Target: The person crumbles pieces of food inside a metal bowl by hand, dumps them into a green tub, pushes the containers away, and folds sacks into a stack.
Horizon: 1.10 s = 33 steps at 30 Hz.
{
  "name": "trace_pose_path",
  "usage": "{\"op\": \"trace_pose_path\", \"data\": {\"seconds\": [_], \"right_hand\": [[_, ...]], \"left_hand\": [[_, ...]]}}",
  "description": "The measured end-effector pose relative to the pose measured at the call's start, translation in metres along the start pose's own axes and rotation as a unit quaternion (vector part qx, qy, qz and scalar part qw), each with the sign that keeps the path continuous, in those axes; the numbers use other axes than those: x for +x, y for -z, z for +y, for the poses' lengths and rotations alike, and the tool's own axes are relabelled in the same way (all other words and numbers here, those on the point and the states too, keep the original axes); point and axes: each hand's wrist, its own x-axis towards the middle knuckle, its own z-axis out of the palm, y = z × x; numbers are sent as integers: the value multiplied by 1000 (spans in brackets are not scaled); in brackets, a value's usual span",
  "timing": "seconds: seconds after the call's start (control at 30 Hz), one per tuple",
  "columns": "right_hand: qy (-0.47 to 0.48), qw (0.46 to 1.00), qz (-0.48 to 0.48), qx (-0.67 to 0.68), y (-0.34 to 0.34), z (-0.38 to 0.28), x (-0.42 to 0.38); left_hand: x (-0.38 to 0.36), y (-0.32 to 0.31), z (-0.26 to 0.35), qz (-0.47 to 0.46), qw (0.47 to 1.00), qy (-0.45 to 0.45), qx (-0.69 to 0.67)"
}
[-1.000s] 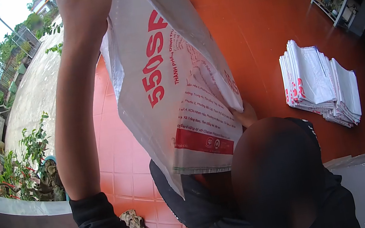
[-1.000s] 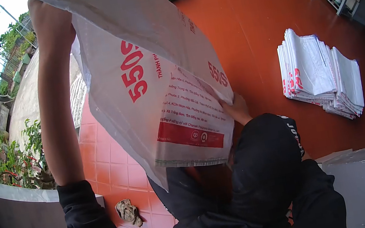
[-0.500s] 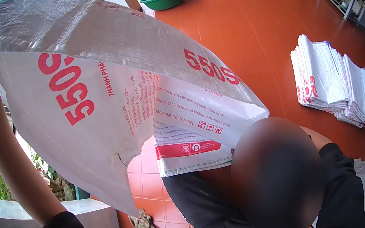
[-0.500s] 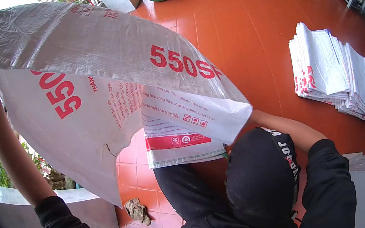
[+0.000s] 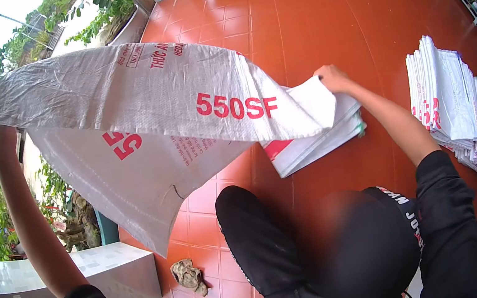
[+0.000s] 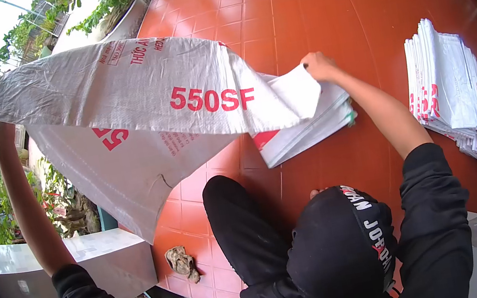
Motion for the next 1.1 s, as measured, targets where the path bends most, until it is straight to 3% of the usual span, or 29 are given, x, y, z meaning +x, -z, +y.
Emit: {"op": "trace_pose_path", "data": {"seconds": [0.07,0.1,0.17,0.2,0.23,0.3,0.37,0.43,0.5,0.57,0.6,0.67,0.7,0.77,0.83,0.87,0.9,0.97,1.0,1.03,1.1], "right_hand": [[36,983,148,-98,97,31,48],[34,964,236,-115,144,47,64],[2,934,335,-126,232,56,59],[-3,917,384,-109,269,78,62],[30,909,393,-137,302,89,51],[100,886,435,-122,321,72,1],[149,868,426,-209,319,79,-36],[139,870,394,-262,296,47,-87],[149,860,375,-312,282,26,-119],[154,849,376,-339,280,-4,-147],[166,846,366,-351,284,-19,-159],[176,841,359,-365,296,-53,-186],[224,817,375,-376,306,-73,-203],[294,774,403,-389,329,-86,-226],[290,801,393,-348,353,-102,-258],[265,821,387,-326,370,-98,-271],[262,823,360,-353,390,-95,-287],[242,847,367,-299,392,-100,-316],[255,861,362,-249,406,-79,-319],[271,860,372,-218,408,-71,-317],[305,855,390,-157,413,-55,-312]], "left_hand": [[16,39,-72,-67,988,76,-116],[23,45,-98,71,981,105,-145],[41,76,-147,210,944,123,-223],[31,63,-137,178,967,126,-132],[18,40,-130,180,965,128,-138],[-2,-16,-115,96,976,191,39],[-31,-91,-112,17,970,235,54],[-59,-166,-132,-86,967,237,30],[-92,-246,-135,-193,956,202,94],[-132,-325,-149,-254,955,109,103],[-148,-355,-118,-310,929,102,176],[-184,-410,-89,-370,909,128,147],[-202,-440,-95,-403,893,152,128],[-234,-468,-57,-469,789,386,-89],[-266,-485,-40,-350,804,442,-187],[-273,-491,-41,-209,835,470,-198],[-285,-511,-79,-43,869,485,-92],[-304,-518,-128,231,869,437,-19],[-312,-506,-135,335,858,385,-55],[-317,-490,-135,338,857,385,-54],[-315,-455,-130,19,952,279,-124]]}}
